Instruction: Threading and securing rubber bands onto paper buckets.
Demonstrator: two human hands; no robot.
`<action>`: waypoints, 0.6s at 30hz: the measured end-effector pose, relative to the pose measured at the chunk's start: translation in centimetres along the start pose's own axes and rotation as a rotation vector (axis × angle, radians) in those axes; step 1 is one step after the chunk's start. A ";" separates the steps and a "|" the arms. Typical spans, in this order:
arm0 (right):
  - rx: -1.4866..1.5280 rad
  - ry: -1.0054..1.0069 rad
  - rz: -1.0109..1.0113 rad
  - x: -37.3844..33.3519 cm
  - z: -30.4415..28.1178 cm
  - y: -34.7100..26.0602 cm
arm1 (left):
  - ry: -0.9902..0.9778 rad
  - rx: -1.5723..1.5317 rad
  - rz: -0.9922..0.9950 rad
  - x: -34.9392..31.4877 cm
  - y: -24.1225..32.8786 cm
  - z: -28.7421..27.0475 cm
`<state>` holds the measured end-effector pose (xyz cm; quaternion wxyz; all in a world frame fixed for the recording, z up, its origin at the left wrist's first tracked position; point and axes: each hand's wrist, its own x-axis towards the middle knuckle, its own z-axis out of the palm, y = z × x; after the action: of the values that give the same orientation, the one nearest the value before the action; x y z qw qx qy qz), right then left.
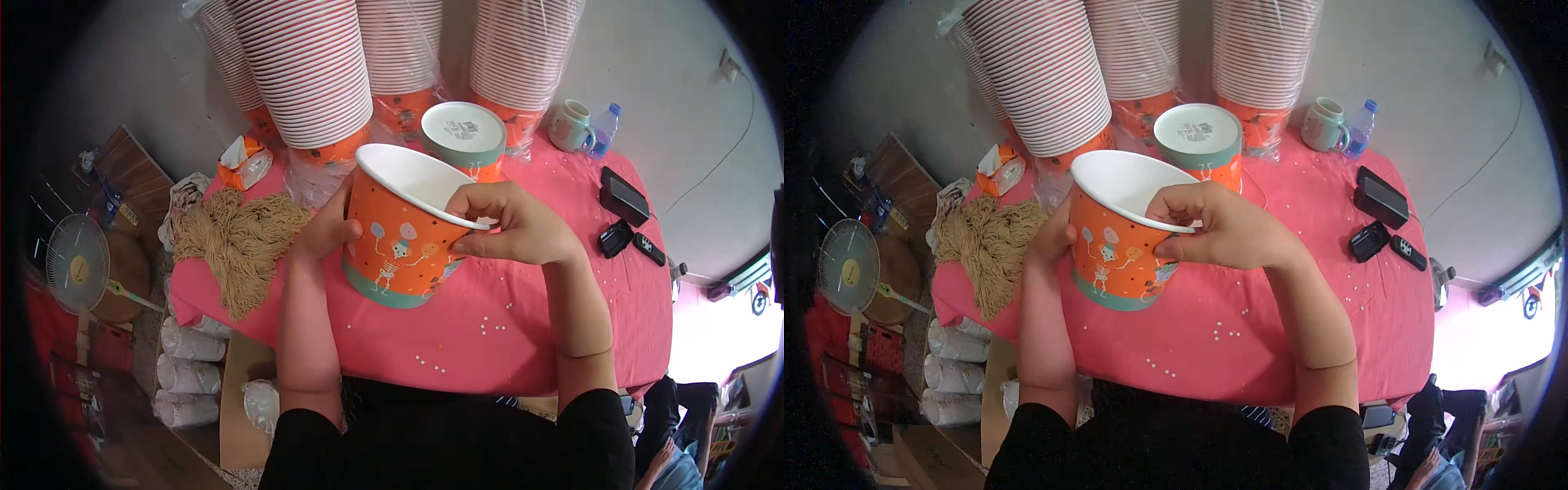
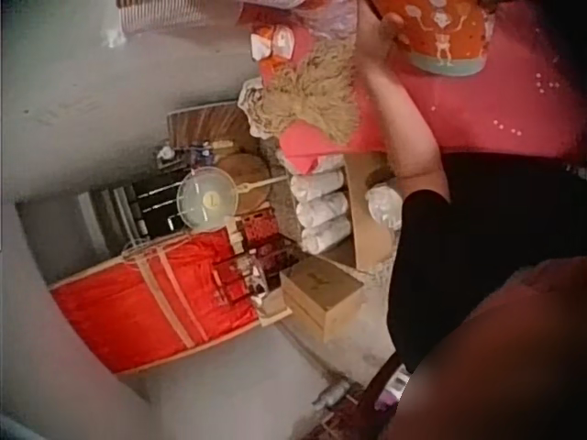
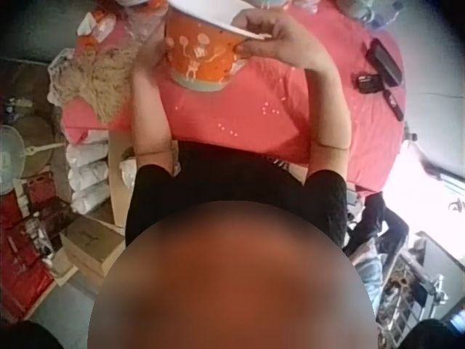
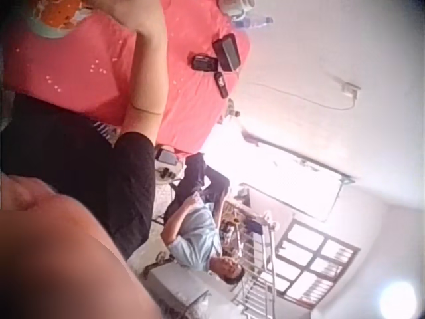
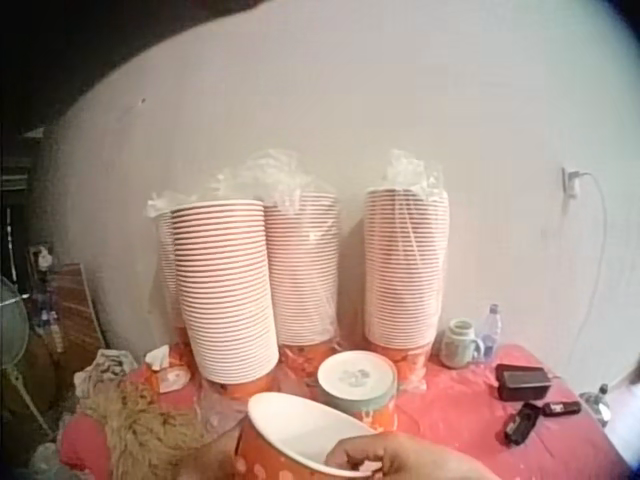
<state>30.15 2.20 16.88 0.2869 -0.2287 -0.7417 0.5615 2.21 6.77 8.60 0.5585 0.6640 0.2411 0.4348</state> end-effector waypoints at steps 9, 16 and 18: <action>-0.045 0.010 -0.002 -0.3 -0.4 -0.1 | 0.010 -0.019 -0.004 0.4 0.0 0.6; 0.050 0.005 0.001 -0.1 -0.7 0.5 | 0.042 -0.065 -0.034 0.3 -0.6 0.3; 0.040 -0.006 0.005 -0.2 -0.7 0.4 | 0.045 -0.066 -0.038 0.3 -0.7 0.2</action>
<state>30.78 2.72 16.64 0.2880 -0.2230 -0.7306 0.5775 2.65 7.12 8.01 0.5829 0.6304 0.2517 0.4467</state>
